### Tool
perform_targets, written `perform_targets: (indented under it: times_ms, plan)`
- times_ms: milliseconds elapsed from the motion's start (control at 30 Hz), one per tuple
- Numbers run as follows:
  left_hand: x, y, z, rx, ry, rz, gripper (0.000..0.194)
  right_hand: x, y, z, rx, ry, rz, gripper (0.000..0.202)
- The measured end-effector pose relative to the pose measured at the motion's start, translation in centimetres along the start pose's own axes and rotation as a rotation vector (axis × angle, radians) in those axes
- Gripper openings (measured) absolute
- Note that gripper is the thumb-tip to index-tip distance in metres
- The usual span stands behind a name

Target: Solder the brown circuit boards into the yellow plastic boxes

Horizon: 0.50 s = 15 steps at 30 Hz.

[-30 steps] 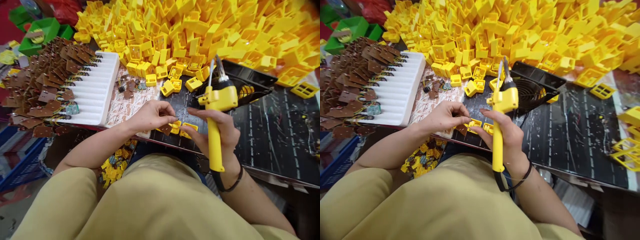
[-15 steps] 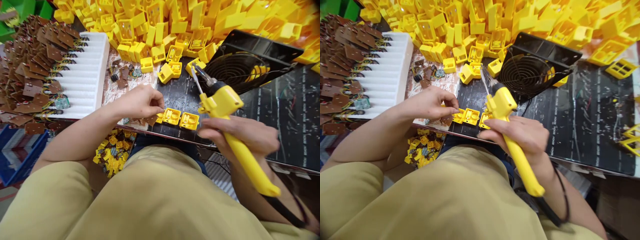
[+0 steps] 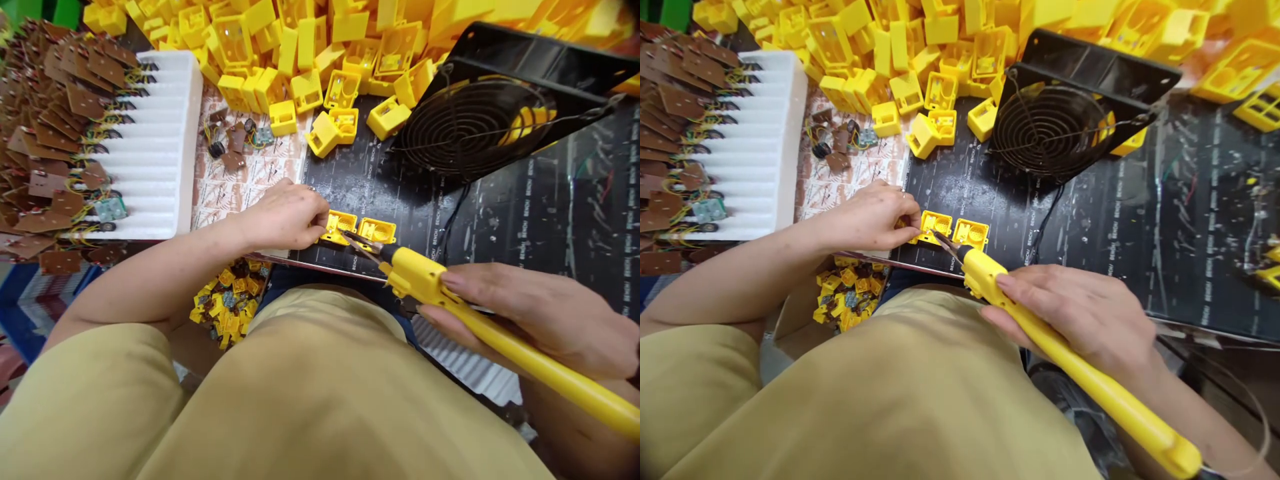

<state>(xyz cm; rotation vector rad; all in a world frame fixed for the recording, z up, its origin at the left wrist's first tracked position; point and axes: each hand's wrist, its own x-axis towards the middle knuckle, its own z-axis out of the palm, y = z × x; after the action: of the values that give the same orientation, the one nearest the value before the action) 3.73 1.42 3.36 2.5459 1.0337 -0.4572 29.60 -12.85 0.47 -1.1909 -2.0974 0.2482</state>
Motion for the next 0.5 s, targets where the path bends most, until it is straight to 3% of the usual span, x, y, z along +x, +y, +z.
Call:
perform_targets:
  times_ms: [100,267,433,500]
  plan:
    - [0.1,0.1,0.0,0.017,-0.014,-0.001,0.023,0.7,0.5,0.2,0.068,-0.068,-0.184,0.01]
    - [0.4,0.4,-0.3,0.054,-0.035,-0.013,0.023,2.3,0.3,0.2,0.035,-0.02,-0.307,0.022]
    - [0.5,0.7,-0.7,0.088,-0.059,-0.025,0.025,2.8,-0.3,-0.8,0.024,-0.092,-0.284,0.013]
    - [0.6,0.6,-0.8,0.082,-0.065,-0.026,0.025,2.1,-0.3,-1.4,0.003,-0.069,-0.193,0.012]
